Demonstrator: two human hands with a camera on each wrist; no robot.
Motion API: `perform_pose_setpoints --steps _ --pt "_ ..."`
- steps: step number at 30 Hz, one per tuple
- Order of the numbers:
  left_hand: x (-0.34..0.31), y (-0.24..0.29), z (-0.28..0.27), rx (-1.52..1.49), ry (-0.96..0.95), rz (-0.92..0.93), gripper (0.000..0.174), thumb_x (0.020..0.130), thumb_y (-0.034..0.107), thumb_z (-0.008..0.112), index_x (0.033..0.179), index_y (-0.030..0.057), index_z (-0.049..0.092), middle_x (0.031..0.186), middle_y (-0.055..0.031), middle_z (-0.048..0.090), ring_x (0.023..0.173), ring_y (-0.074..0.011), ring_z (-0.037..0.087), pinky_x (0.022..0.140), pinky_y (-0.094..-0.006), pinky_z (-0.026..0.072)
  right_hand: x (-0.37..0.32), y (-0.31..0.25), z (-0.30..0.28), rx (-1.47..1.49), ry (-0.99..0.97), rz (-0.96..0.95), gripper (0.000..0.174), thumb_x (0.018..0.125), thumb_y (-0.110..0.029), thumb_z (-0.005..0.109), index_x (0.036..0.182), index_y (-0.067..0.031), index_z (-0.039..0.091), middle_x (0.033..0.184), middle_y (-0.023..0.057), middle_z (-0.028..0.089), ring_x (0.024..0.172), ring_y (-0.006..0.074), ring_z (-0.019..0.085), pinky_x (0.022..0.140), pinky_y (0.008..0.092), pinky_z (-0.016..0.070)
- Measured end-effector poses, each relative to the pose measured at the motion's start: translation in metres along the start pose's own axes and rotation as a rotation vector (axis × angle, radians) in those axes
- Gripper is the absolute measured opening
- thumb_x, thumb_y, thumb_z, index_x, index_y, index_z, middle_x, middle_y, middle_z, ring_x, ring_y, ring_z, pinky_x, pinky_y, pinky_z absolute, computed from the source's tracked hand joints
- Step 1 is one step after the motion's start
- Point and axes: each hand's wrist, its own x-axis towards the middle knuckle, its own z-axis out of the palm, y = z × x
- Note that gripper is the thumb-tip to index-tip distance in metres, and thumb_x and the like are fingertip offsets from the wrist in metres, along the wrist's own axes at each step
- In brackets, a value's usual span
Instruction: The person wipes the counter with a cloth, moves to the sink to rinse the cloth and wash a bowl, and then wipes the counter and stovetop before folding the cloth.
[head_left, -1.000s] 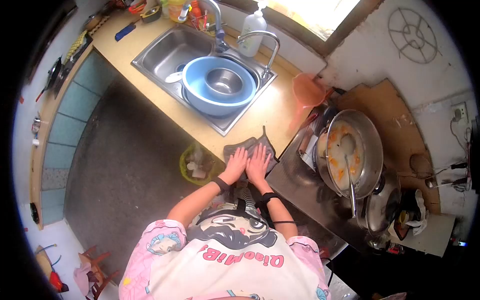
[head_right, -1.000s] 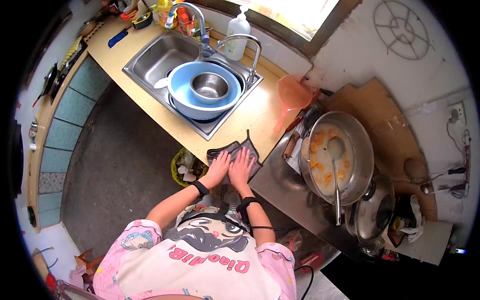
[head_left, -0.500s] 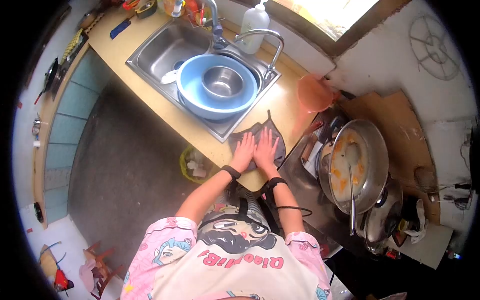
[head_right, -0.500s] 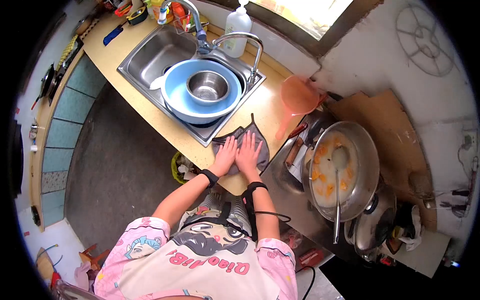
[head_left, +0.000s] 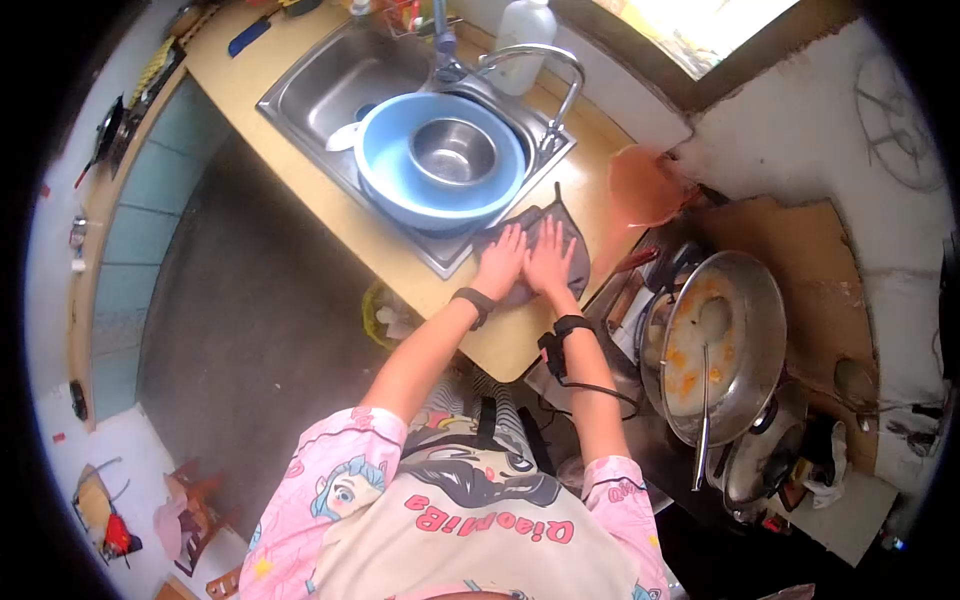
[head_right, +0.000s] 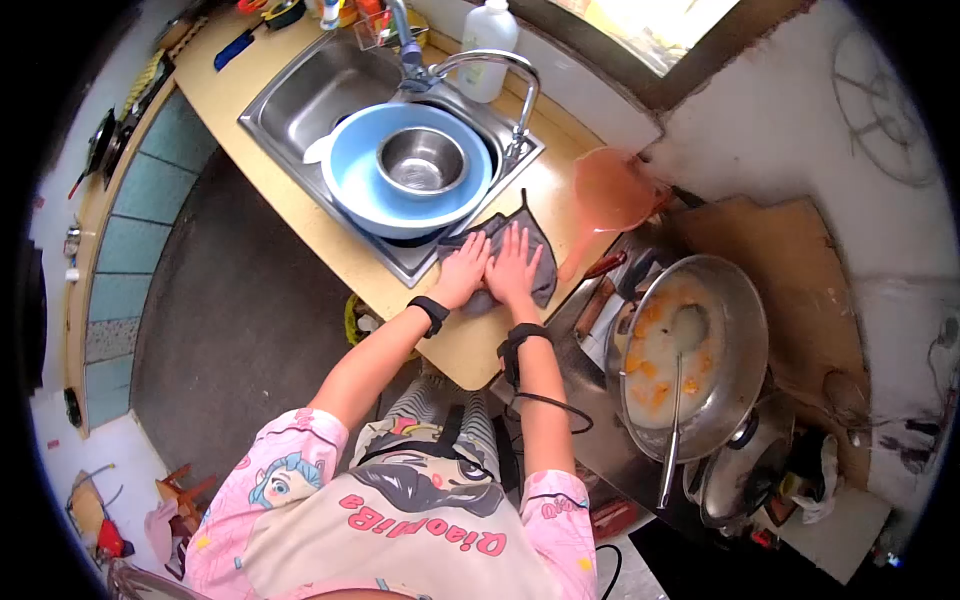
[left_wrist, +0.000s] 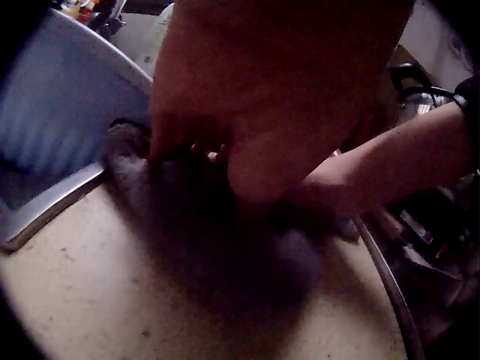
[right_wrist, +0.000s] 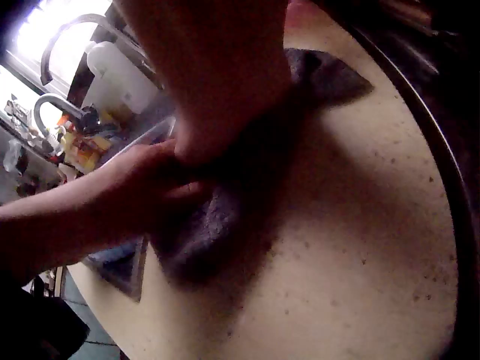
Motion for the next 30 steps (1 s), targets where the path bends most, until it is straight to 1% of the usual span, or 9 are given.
perform_pose_setpoints --steps 4,5,7,11,13,14,17,25,30 --pt "-0.005 -0.005 -0.006 -0.056 0.0 0.021 0.077 0.063 0.029 0.071 0.127 0.0033 0.036 0.136 -0.0146 0.031 0.125 -0.0261 0.033 0.089 -0.0337 0.0437 0.002 0.001 0.001 0.049 -0.004 -0.003 0.067 0.08 -0.032 0.042 0.136 -0.0009 0.02 0.146 0.009 0.009 0.135 0.025 0.004 0.105 0.0526 -0.0003" --pt "-0.005 -0.004 0.002 -0.098 0.062 0.006 0.078 0.064 0.028 0.071 0.128 0.0027 0.034 0.137 -0.0151 0.03 0.125 -0.0276 0.032 0.09 -0.0369 0.0429 0.002 0.002 0.002 0.046 0.0 -0.007 0.068 0.08 -0.032 0.042 0.136 -0.0011 0.019 0.146 0.0092 0.009 0.135 0.0251 0.003 0.105 0.0526 -0.0004" --pt "-0.006 0.001 0.008 -0.061 0.016 -0.039 0.078 0.065 0.025 0.071 0.129 0.0018 0.032 0.137 -0.0157 0.03 0.125 -0.0299 0.032 0.091 -0.0406 0.0421 0.003 0.001 -0.001 0.036 0.004 -0.024 0.069 0.081 -0.032 0.042 0.136 -0.0011 0.017 0.146 0.0096 0.008 0.135 0.026 0.003 0.105 0.0529 0.0" --pt "-0.028 0.01 0.008 -0.12 -0.001 -0.096 0.077 0.066 0.022 0.07 0.129 0.0009 0.031 0.136 -0.0168 0.03 0.125 -0.0316 0.032 0.091 -0.0435 0.0413 -0.013 -0.004 -0.005 0.056 -0.121 -0.012 0.069 0.081 -0.032 0.043 0.136 -0.0004 0.017 0.146 0.0103 0.007 0.135 0.0281 0.002 0.105 0.0541 0.0021" --pt "-0.045 0.013 0.01 -0.126 -0.005 -0.119 0.075 0.067 0.021 0.07 0.128 0.0006 0.032 0.135 -0.0174 0.03 0.125 -0.0311 0.031 0.091 -0.0436 0.0418 -0.029 -0.008 0.0 0.023 -0.098 -0.053 0.069 0.08 -0.032 0.043 0.136 -0.0006 0.017 0.146 0.0111 0.007 0.134 0.0293 0.002 0.104 0.0545 0.0028" --pt "-0.055 0.015 0.009 -0.126 0.024 -0.112 0.074 0.066 0.02 0.07 0.127 0.0001 0.032 0.134 -0.0183 0.032 0.124 -0.0313 0.032 0.089 -0.0439 0.0431 -0.037 -0.01 0.002 -0.021 -0.078 -0.084 0.068 0.081 -0.03 0.043 0.136 0.0016 0.017 0.145 0.0139 0.008 0.134 0.0313 0.004 0.103 0.0565 0.0087" --pt "-0.078 0.02 0.015 -0.103 0.067 -0.121 0.073 0.067 0.019 0.069 0.126 -0.0026 0.033 0.133 -0.0196 0.032 0.123 -0.0327 0.032 0.087 -0.0433 0.0442 -0.055 -0.016 0.013 -0.033 -0.037 -0.114 0.068 0.08 -0.031 0.044 0.135 0.0009 0.019 0.145 0.0127 0.01 0.134 0.0305 0.005 0.104 0.0551 0.0037" --pt "-0.122 0.026 0.013 -0.123 0.072 -0.137 0.08 0.06 0.017 0.073 0.127 -0.0019 0.033 0.134 -0.0195 0.03 0.125 -0.0315 0.031 0.089 -0.0412 0.043 -0.093 -0.027 0.022 -0.046 0.025 -0.221 0.068 0.08 -0.027 0.045 0.134 0.0037 0.018 0.143 0.0159 0.013 0.133 0.0322 0.008 0.103 0.0555 0.0076" --pt "-0.115 0.024 0.004 -0.045 -0.059 -0.139 0.082 0.059 0.019 0.074 0.127 -0.0006 0.034 0.136 -0.0179 0.03 0.125 -0.0292 0.032 0.087 -0.0379 0.0426 -0.095 -0.031 0.026 -0.047 0.053 -0.195 0.067 0.079 -0.028 0.046 0.134 0.0029 0.023 0.143 0.0147 0.014 0.133 0.0309 0.009 0.104 0.0539 0.0068"
